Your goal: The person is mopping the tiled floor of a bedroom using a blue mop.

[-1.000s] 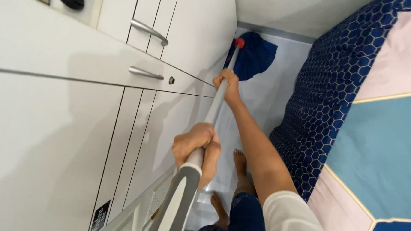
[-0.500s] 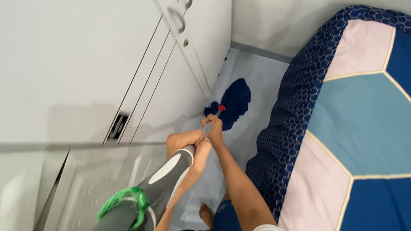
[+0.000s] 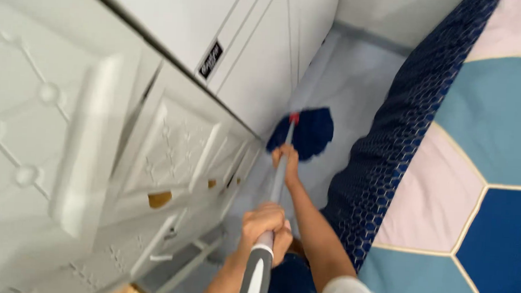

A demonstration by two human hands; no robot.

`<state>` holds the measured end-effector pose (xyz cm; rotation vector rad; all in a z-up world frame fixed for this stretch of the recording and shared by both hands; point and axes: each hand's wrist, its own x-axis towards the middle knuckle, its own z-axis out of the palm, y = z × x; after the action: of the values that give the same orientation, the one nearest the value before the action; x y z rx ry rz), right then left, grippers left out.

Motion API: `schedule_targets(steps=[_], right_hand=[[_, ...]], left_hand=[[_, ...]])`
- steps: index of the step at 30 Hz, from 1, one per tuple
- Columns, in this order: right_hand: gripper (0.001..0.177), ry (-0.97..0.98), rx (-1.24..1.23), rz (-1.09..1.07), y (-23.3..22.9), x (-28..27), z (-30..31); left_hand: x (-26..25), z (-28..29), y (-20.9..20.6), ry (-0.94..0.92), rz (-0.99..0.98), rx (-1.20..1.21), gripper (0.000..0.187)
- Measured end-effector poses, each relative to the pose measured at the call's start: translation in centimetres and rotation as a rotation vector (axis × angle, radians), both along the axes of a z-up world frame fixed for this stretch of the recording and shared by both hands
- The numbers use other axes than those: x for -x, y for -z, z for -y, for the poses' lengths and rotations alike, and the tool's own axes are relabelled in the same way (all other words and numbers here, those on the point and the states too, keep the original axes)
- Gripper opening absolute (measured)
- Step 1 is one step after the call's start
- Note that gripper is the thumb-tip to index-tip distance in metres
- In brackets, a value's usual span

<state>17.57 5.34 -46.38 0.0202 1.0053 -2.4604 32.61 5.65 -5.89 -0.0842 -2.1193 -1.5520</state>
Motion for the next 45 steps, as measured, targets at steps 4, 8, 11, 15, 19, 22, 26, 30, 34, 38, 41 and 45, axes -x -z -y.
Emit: schedule_targets(steps=[4, 8, 11, 15, 19, 22, 26, 30, 34, 38, 41, 45], right_hand=[[0.025, 0.37, -0.752, -1.019, -3.0, -0.8, 2.0], [0.026, 0.248, -0.655, -0.856, -3.9, -7.3, 0.9], [0.02, -0.009, -0.376, -0.449, -5.1, -14.1, 0.2], [0.022, -0.133, -0.493, -0.643, -8.9, -22.1, 0.0], [0.027, -0.216, -0.56, -0.732, -8.9, -22.9, -1.7], [0.023, -0.258, -0.522, -0.77, -6.5, -19.3, -2.2], [0.027, -0.169, -0.107, -0.174, -5.7, -16.9, -3.6], [0.032, -0.108, -0.707, -0.951, -9.7, -16.3, -3.0], [0.023, -0.131, -0.573, -0.849, -10.3, -18.4, -2.8], [0.025, -0.122, -0.678, -0.968, -10.0, -16.1, -2.0], [0.027, -0.096, -0.722, -0.977, -9.4, -12.3, -2.1], [0.034, 0.015, -0.78, -1.02, -8.4, -6.9, -1.5]], left_hand=[[-1.7, 1.0, -0.6, -0.144, 0.201, -0.066, 0.023], [-5.1, 0.5, -3.7, -0.156, 0.195, -0.058, 0.025], [-8.8, 0.2, -6.4, -0.235, 0.226, -0.072, 0.016], [-12.0, 0.3, -9.8, -0.403, 0.445, 0.004, 0.014], [-12.5, -1.2, -9.9, -0.451, 0.506, 0.001, 0.022], [-12.1, -1.8, -8.6, -0.392, 0.332, -0.07, 0.028], [-12.4, -2.7, -6.2, -0.285, 0.17, -0.108, 0.029], [-14.6, -2.9, -5.8, -0.309, 0.136, -0.132, 0.024], [-16.8, -2.3, -6.5, -0.315, 0.122, -0.175, 0.025], [-15.4, -1.8, -4.9, -0.245, 0.067, -0.123, 0.03], [-12.3, -1.5, -3.4, -0.197, 0.045, -0.13, 0.033], [-8.2, -0.9, -0.9, -0.159, -0.023, -0.144, 0.036]])
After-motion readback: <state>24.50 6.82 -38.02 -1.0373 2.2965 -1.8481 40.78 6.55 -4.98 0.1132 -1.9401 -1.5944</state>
